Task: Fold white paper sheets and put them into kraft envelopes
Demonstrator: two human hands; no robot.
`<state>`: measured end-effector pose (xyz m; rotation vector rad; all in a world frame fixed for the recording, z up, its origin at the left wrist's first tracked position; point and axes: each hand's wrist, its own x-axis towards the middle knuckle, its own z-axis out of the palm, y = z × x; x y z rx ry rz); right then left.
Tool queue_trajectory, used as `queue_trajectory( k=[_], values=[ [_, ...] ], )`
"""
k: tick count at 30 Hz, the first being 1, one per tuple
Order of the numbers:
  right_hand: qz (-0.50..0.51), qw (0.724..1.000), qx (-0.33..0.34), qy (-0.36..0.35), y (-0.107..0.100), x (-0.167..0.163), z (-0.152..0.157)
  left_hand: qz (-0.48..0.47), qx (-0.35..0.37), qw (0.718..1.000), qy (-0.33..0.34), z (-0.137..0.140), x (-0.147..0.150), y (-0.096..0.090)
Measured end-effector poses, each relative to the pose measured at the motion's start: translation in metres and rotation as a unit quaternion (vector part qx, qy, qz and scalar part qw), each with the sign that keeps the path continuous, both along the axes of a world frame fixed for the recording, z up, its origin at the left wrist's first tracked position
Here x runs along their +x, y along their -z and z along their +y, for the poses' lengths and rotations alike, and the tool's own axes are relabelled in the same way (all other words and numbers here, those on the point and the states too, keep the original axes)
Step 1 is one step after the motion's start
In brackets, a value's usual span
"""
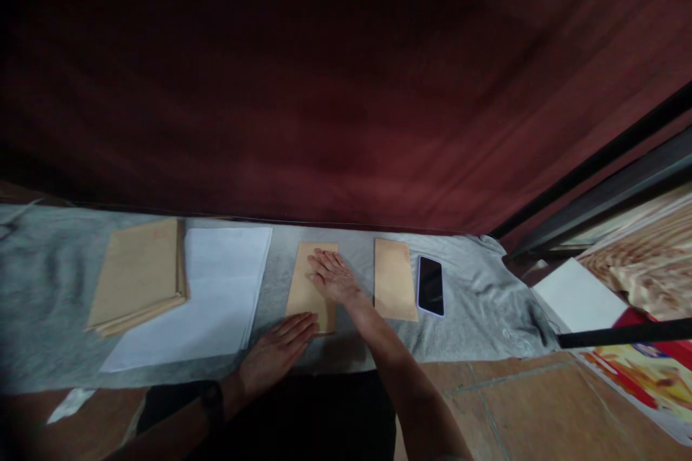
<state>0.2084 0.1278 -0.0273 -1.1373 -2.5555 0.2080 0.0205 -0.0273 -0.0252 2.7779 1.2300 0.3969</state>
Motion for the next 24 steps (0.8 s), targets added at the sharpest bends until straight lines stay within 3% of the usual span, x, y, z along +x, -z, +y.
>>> queue_trajectory(
  k=[4, 8, 14, 20, 24],
  values=[
    [0.02, 1.0, 0.01, 0.013, 0.002, -0.012, 0.026, -0.013, -0.012, 1.0, -0.001, 0.0, -0.004, -0.004],
    [0.034, 0.999, 0.017, 0.019, 0.005, -0.03, 0.03, -0.015, -0.009, 1.0, -0.003, -0.002, -0.006, -0.009],
    [0.049, 0.998, 0.015, -0.024, 0.004, -0.038, -0.004, -0.034, -0.014, 0.999, -0.029, -0.002, -0.005, 0.001],
    [0.016, 0.992, 0.01, -0.121, -0.008, -0.019, -0.044, -0.04, -0.001, 0.998, -0.041, -0.003, -0.004, 0.009],
    [0.025, 0.99, -0.005, -0.14, -0.013, -0.006, -0.064, -0.054, 0.011, 0.998, -0.039, -0.005, -0.004, 0.007]
  ],
)
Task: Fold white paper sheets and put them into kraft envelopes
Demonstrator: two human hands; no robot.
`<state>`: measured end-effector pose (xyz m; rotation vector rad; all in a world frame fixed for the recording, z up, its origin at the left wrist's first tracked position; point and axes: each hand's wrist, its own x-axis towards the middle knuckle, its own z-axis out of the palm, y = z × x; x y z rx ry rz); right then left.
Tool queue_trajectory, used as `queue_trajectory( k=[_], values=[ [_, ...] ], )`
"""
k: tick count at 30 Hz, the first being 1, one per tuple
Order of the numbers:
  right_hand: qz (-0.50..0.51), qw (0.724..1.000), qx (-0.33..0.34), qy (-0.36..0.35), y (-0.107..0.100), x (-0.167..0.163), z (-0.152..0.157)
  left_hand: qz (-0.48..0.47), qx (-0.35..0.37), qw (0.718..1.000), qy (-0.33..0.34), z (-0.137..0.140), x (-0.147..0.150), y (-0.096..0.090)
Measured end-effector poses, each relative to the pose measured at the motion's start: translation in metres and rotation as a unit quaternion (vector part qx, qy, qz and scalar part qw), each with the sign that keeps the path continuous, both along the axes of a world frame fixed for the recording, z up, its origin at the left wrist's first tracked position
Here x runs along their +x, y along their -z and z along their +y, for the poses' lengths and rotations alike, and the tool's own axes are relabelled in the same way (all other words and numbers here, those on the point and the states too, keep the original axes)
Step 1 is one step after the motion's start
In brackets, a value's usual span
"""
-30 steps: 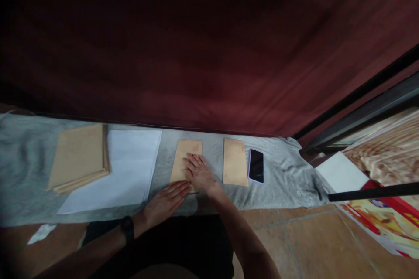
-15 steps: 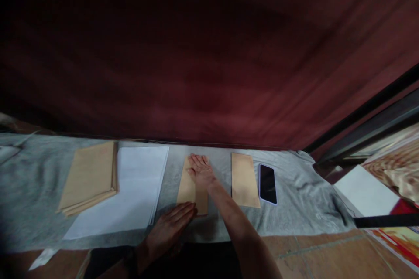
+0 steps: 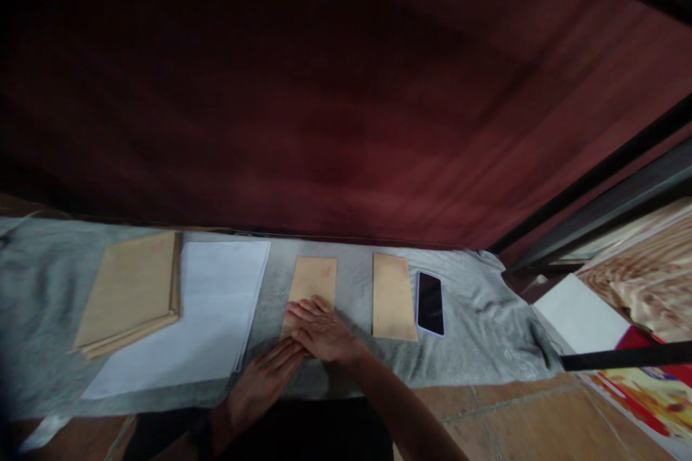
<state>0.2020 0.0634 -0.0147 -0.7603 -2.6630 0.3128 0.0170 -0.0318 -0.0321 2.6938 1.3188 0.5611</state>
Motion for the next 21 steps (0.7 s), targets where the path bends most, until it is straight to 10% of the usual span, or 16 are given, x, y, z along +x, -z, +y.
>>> queue_trajectory(
  k=[10, 21],
  values=[
    [0.055, 0.998, -0.044, -0.006, -0.007, 0.027, -0.034, 0.0, 0.004, 1.0, -0.006, -0.002, 0.0, -0.01],
    [-0.007, 0.984, 0.016, 0.179, 0.012, 0.022, 0.074, 0.035, 0.044, 0.998, -0.009, 0.003, -0.004, 0.008]
  ],
)
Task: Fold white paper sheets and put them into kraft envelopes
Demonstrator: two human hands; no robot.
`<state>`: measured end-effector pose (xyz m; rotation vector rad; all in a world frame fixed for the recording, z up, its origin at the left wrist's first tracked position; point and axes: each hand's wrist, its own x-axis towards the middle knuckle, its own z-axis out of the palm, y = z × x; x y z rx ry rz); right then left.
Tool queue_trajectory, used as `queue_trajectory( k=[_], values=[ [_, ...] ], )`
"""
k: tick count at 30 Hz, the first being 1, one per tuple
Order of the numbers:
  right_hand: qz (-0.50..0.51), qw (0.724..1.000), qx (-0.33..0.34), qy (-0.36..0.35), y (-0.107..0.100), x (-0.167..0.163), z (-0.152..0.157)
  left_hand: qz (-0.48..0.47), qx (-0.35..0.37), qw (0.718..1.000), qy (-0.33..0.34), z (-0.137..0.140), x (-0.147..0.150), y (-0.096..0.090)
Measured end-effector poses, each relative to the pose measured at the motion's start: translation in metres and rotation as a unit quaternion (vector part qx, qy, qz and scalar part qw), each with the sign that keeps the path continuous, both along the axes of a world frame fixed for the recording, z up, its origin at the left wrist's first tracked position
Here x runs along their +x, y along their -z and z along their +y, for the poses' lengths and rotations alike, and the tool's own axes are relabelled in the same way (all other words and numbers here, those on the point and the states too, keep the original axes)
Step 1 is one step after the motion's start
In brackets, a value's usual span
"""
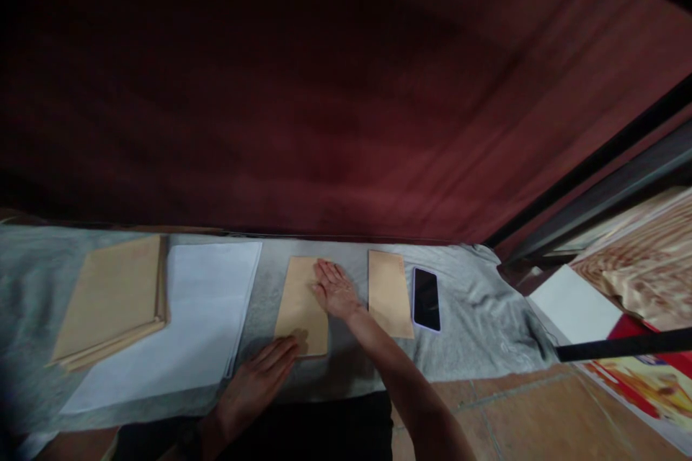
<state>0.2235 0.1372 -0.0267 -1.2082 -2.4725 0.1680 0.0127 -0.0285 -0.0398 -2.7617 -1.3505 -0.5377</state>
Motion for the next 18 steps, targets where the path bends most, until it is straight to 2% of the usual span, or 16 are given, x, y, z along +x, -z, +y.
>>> queue_trajectory(
  k=[4, 9, 13, 18],
  values=[
    [-0.006, 1.0, 0.009, 0.01, 0.007, -0.003, 0.014, 0.005, -0.004, 1.0, 0.011, 0.001, 0.0, -0.001],
    [0.001, 1.0, 0.015, 0.002, 0.01, -0.002, 0.006, -0.003, 0.02, 1.0, 0.011, 0.002, 0.0, -0.001],
    [0.007, 1.0, 0.007, -0.03, 0.01, 0.0, -0.017, -0.02, 0.037, 0.999, 0.005, 0.002, 0.003, -0.006],
    [-0.022, 0.997, -0.021, -0.077, 0.001, 0.009, -0.066, -0.076, 0.014, 0.997, -0.026, 0.0, 0.007, -0.02]
  ],
)
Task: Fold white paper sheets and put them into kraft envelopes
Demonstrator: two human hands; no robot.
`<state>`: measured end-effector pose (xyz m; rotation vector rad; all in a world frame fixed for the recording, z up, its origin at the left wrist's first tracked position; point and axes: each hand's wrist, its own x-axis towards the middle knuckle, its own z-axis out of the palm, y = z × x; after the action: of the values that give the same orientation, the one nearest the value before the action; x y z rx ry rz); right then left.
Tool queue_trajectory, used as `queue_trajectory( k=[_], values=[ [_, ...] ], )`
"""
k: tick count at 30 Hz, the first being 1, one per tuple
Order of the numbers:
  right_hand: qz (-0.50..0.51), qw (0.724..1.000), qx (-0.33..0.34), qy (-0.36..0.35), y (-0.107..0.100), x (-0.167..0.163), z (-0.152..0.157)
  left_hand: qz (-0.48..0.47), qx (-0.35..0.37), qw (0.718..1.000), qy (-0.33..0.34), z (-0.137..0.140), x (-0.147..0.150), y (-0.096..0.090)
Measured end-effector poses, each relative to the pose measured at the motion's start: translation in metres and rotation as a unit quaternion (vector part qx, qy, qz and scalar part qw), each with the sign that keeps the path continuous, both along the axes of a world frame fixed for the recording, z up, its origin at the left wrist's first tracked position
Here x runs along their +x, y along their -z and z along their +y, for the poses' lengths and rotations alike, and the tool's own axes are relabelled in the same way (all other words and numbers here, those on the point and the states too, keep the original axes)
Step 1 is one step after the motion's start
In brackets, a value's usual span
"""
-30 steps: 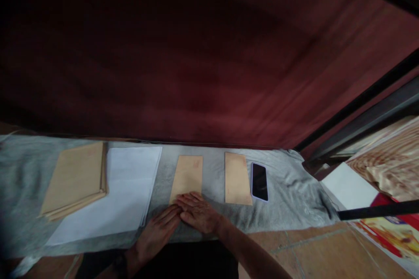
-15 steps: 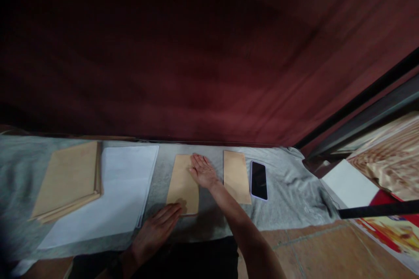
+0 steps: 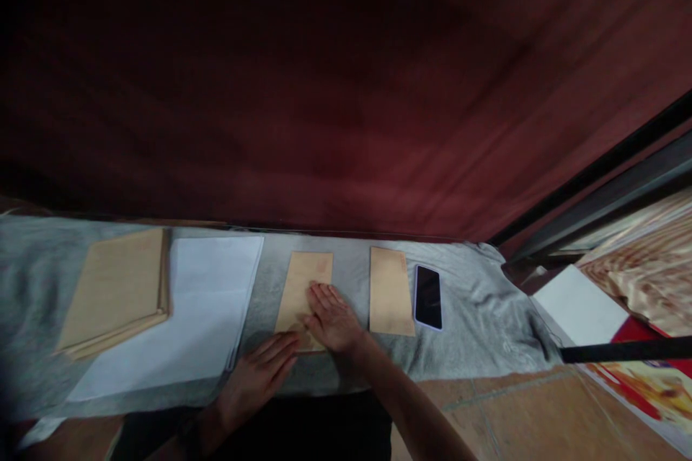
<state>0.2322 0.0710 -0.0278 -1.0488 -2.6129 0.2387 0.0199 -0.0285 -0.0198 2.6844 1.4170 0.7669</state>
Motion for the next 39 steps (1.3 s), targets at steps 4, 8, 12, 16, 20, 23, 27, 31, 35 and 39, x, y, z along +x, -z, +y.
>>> queue_trajectory(
  k=[4, 8, 12, 16, 20, 23, 27, 31, 35, 39],
  values=[
    [-0.02, 0.999, -0.011, -0.05, -0.012, 0.012, -0.04, -0.054, -0.061, 0.997, -0.005, 0.005, 0.001, -0.011],
    [-0.018, 0.997, -0.02, -0.075, -0.018, 0.019, -0.064, -0.067, -0.082, 0.994, -0.018, 0.045, 0.002, -0.015],
    [-0.025, 0.996, -0.039, -0.075, -0.021, 0.019, -0.072, -0.036, -0.059, 0.997, -0.028, 0.118, 0.009, -0.012],
    [-0.033, 0.994, -0.051, -0.086, -0.027, 0.021, -0.08, 0.026, -0.09, 0.995, -0.041, 0.173, 0.02, -0.001],
    [-0.033, 0.994, -0.063, -0.079, -0.03, 0.024, -0.088, 0.071, -0.111, 0.99, -0.044, 0.187, 0.028, 0.012],
    [-0.028, 0.994, -0.074, -0.074, -0.028, 0.024, -0.087, 0.081, -0.105, 0.991, -0.032, 0.185, 0.029, 0.015],
    [-0.026, 0.993, -0.086, -0.07, -0.027, 0.023, -0.085, 0.097, -0.107, 0.989, 0.021, 0.181, 0.028, 0.014],
    [-0.028, 0.992, -0.097, -0.073, -0.028, 0.024, -0.084, 0.103, -0.098, 0.989, 0.045, 0.177, 0.029, 0.015],
    [-0.024, 0.993, -0.089, -0.071, -0.029, 0.024, -0.085, 0.102, -0.09, 0.988, 0.071, 0.168, 0.028, 0.015],
    [-0.014, 0.995, -0.066, -0.071, -0.028, 0.024, -0.087, 0.101, -0.097, 0.986, 0.091, 0.155, 0.025, 0.013]
  ],
)
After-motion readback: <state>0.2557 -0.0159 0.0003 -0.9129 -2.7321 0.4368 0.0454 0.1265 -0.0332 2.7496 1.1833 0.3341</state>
